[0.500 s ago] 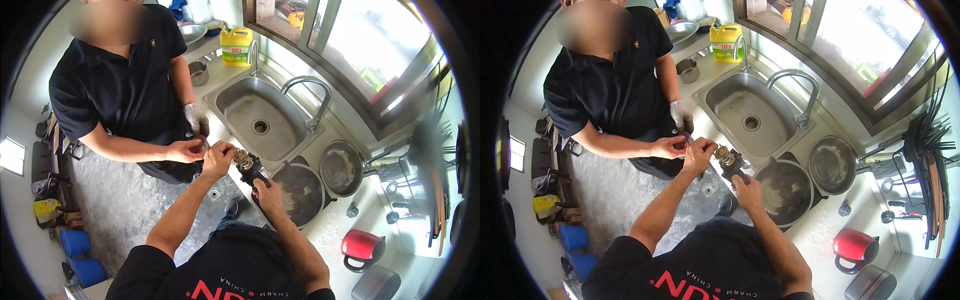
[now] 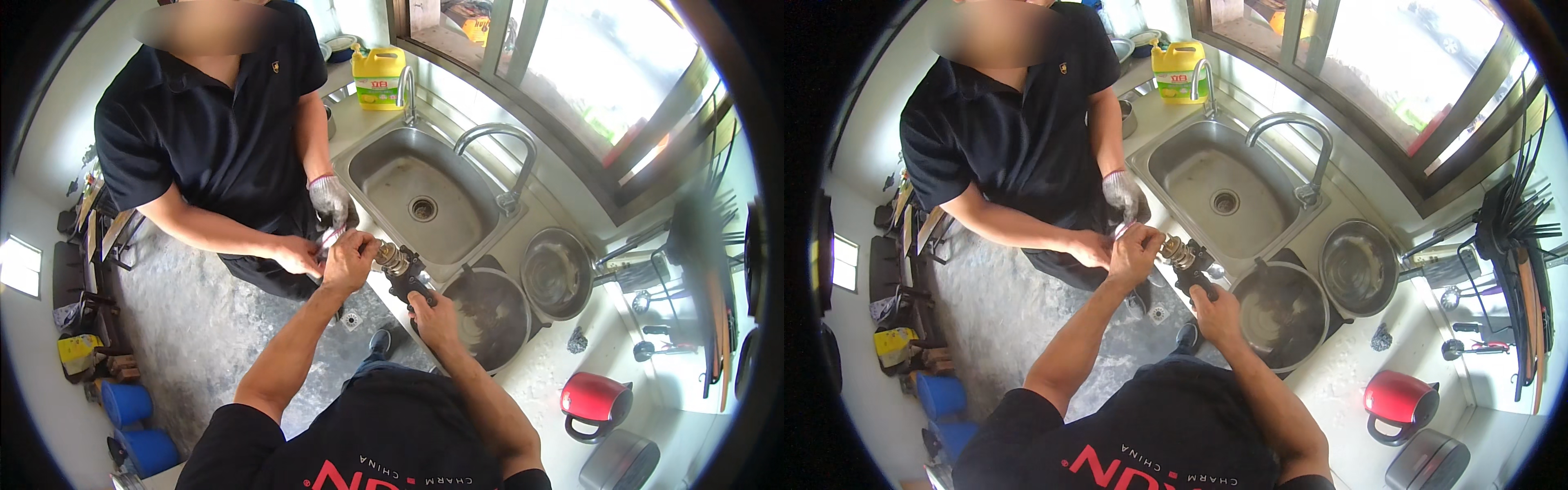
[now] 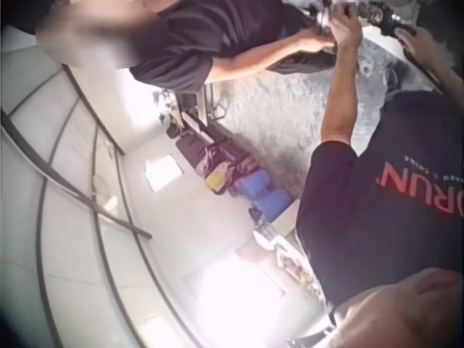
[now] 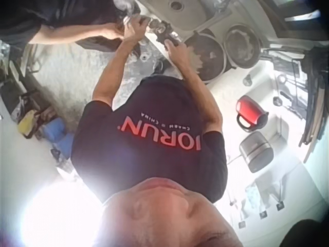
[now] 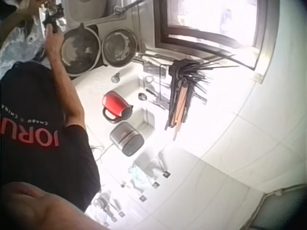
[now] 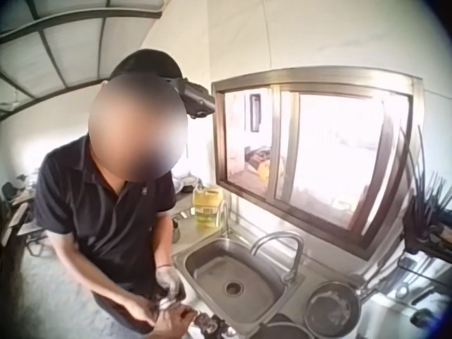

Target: The person cleans a small mechanical component by hand under running water in a kitchen sink, repeatedly scrubbing and rinsing it. The person also handles a metal bowl and places the cleaned part into it.

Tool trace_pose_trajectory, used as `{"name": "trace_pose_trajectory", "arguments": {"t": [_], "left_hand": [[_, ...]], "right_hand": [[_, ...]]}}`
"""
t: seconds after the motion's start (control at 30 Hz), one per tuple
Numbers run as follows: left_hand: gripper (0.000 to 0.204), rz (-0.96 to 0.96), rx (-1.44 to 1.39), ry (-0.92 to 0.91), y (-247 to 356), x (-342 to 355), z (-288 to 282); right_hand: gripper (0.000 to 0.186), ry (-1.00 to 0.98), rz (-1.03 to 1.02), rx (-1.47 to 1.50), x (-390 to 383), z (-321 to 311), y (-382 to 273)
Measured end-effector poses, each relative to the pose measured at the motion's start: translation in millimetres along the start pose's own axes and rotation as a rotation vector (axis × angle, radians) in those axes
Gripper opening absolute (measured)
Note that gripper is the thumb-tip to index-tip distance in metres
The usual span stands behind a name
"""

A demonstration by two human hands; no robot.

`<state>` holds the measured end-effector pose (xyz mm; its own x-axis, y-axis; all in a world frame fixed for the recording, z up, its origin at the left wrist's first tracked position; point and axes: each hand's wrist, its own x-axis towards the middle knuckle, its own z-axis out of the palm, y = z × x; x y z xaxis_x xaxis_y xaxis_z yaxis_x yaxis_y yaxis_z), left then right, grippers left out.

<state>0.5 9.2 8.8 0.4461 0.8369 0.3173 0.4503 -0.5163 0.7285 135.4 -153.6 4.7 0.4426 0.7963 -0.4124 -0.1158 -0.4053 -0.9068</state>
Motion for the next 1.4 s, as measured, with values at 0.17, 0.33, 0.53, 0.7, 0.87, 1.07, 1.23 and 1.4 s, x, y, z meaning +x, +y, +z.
{"name": "trace_pose_trajectory", "arguments": {"t": [0.17, 0.33, 0.53, 0.7, 0.87, 1.07, 1.23, 1.4], "left_hand": [[0.014, -0.069, -0.002, 0.031, -10.0, -9.0, 6.2], [0.016, -0.072, -0.040, -0.009, 0.9, -2.4, 1.5], [0.018, -0.154, -0.071, -0.009, -7.7, -10.4, 3.5], [0.020, -0.191, -0.102, 0.064, -12.8, -10.1, 9.3], [0.017, -0.128, 0.001, 0.057, -15.1, -10.6, 4.1], [0.020, -0.013, 0.085, 0.033, -22.8, -11.8, -6.6], [0.022, -0.054, 0.122, 0.066, -30.6, -18.4, -13.3], [0.026, -0.147, 0.099, 0.162, -30.3, -40.9, -19.5]], "right_hand": [[0.041, -0.026, -0.029, -0.141, -8.8, 1.0, -16.8], [0.040, 0.029, -0.101, -0.121, -5.1, 1.6, -4.1], [0.041, 0.032, -0.144, -0.126, -3.5, 5.1, -0.4], [0.043, -0.029, -0.122, -0.086, 8.7, 11.0, 15.3], [0.042, -0.053, -0.203, 0.022, 22.3, 22.5, 44.0], [0.042, -0.116, 0.083, 0.216, 24.8, 26.0, 33.9], [0.043, -0.132, 0.066, 0.158, 28.7, 27.4, 30.4], [0.037, -0.102, 0.045, 0.215, 37.5, 32.4, 36.0]]}}
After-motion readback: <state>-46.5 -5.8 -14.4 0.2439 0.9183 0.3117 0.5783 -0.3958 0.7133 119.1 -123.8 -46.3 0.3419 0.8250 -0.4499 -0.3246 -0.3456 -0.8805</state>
